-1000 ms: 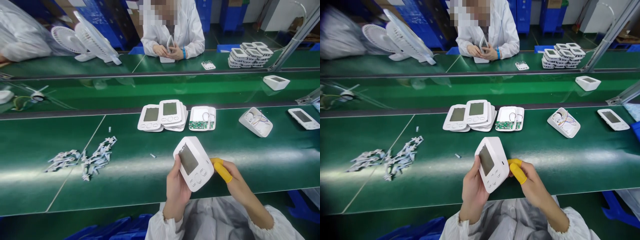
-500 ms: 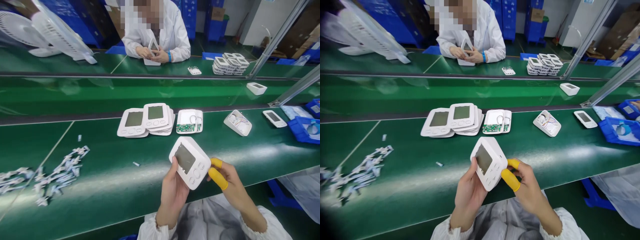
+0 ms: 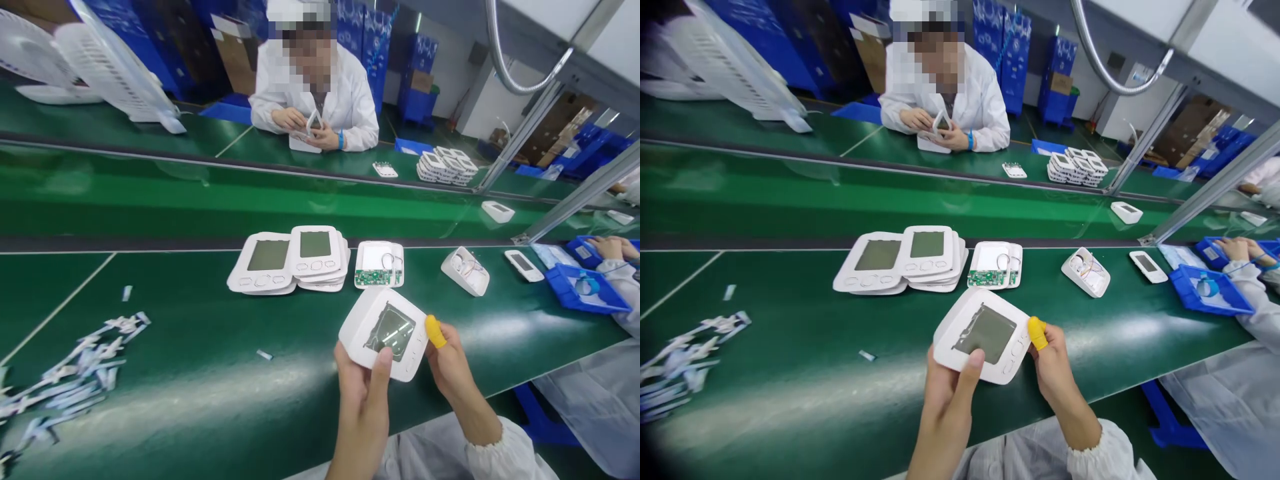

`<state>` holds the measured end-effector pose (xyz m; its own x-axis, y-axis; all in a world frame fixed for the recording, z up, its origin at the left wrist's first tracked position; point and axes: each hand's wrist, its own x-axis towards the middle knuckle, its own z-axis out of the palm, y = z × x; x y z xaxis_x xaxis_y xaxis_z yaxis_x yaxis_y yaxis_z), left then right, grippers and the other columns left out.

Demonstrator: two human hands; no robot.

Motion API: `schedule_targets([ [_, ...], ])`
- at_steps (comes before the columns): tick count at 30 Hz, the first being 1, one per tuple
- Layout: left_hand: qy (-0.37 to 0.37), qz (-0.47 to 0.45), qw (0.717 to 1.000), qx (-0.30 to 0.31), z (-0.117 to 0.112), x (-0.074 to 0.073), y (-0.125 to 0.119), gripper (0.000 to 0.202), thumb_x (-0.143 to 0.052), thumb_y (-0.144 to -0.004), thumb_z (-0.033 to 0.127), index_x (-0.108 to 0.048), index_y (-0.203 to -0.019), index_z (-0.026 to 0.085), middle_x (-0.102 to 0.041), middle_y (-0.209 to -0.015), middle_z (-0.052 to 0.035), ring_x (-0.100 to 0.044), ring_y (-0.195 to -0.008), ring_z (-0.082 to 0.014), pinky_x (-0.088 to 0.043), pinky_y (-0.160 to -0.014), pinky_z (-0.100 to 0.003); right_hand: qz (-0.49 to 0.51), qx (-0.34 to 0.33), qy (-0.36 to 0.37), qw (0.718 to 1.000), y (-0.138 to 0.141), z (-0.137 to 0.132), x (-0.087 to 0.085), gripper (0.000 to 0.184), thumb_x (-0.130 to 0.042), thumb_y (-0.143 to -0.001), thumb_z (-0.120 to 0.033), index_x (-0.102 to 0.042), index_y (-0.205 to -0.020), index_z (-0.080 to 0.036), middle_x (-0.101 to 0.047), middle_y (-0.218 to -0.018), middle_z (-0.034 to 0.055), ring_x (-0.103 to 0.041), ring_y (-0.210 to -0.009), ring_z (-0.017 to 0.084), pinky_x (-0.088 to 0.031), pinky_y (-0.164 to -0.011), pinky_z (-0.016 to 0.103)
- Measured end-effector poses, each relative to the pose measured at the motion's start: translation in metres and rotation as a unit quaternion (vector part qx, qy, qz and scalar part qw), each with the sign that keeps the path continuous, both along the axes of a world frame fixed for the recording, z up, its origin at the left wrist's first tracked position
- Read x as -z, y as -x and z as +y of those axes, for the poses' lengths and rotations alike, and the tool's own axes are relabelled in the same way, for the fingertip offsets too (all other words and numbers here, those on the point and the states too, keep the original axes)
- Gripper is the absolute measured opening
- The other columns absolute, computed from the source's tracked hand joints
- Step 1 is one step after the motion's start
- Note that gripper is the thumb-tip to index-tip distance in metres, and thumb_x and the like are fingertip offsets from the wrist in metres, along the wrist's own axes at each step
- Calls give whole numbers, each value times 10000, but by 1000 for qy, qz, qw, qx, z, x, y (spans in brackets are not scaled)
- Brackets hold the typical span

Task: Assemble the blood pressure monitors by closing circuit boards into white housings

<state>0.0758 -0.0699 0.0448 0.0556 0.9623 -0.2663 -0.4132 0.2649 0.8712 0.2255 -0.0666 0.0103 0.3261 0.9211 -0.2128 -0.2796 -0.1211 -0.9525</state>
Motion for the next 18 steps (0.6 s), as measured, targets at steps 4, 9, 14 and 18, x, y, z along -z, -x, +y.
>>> schedule_targets([
  [4, -9, -48, 998, 50, 25, -2, 2, 704, -717, -938, 539, -456, -1523, 247, -657, -1398, -130, -687, -1199, -288, -612, -884, -308, -34, -46, 9, 998, -16, 4, -22, 488, -887, -691, -630, -733, -707, -167, -706, -648, 36, -640, -592, 174, -549, -573, 302],
  [9, -56, -41, 984, 162, 38, 17, 16, 605, -671, -943, 602, -649, -1399, 205, -692, -1324, -156, -728, -933, -247, -628, -719, -316, -49, -29, 35, 998, -48, 46, -40, 416, -806, -834, -536, -704, -751, -141, -637, -589, 14, -536, -453, 110, -388, -377, 212],
  [14, -80, 68, 978, 180, 18, 59, 25, 534, -711, -892, 618, -774, -1240, 218, -743, -1215, -145, -725, -881, -229, -611, -759, -317, -61, 44, 53, 996, -67, 153, -42, 304, -643, -1021, -405, -656, -1183, -149, -707, -1074, 55, -698, -850, 153, -619, -741, 318],
  [18, -110, 108, 973, 172, 8, 95, 27, 585, -731, -837, 678, -802, -1155, 191, -769, -1117, -153, -747, -910, -259, -637, -770, -316, -109, 97, 27, 989, -66, 225, -48, 378, -668, -1005, -386, -621, -1309, -166, -658, -1300, 103, -687, -1103, 236, -612, -930, 446],
])
